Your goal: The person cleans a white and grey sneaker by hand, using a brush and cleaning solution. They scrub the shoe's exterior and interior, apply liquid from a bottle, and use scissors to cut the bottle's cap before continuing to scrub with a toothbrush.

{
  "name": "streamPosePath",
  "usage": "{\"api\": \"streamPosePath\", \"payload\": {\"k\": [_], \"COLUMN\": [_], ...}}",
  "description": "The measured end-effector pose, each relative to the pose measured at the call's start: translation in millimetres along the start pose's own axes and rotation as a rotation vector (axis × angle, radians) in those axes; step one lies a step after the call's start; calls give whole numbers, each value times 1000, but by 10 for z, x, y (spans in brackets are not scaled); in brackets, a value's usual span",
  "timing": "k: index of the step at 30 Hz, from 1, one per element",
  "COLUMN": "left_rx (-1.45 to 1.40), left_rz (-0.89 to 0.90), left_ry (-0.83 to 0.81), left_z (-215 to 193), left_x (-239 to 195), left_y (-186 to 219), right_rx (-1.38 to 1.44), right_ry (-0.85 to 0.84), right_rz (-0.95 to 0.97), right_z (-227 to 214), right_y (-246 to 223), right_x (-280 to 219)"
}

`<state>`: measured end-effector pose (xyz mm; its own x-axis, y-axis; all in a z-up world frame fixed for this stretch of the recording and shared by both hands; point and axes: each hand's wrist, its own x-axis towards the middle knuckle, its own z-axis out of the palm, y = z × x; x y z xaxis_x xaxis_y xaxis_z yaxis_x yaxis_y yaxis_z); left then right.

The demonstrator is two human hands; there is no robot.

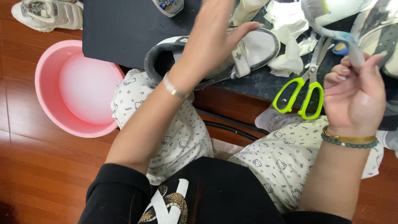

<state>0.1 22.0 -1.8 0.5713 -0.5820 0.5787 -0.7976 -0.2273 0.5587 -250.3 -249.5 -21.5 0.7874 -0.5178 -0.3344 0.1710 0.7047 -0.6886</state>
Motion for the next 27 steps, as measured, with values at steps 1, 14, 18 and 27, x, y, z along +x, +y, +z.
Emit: {"api": "streamPosePath", "payload": {"k": [1,14,18,27], "left_rx": [6,615,595,123], "left_rz": [29,-47,69,-93], "left_ry": [41,-575,-526,-320], "left_z": [-136,-654,-560,-651], "left_x": [-68,-442,-618,-591], "left_y": [119,731,625,641], "right_rx": [5,124,108,216], "right_ry": [21,164,138,48], "right_rz": [-3,-46,-68,28], "right_z": [15,33,219,662], "right_y": [17,413,539,879], "right_x": [-10,-409,-357,-318]}}
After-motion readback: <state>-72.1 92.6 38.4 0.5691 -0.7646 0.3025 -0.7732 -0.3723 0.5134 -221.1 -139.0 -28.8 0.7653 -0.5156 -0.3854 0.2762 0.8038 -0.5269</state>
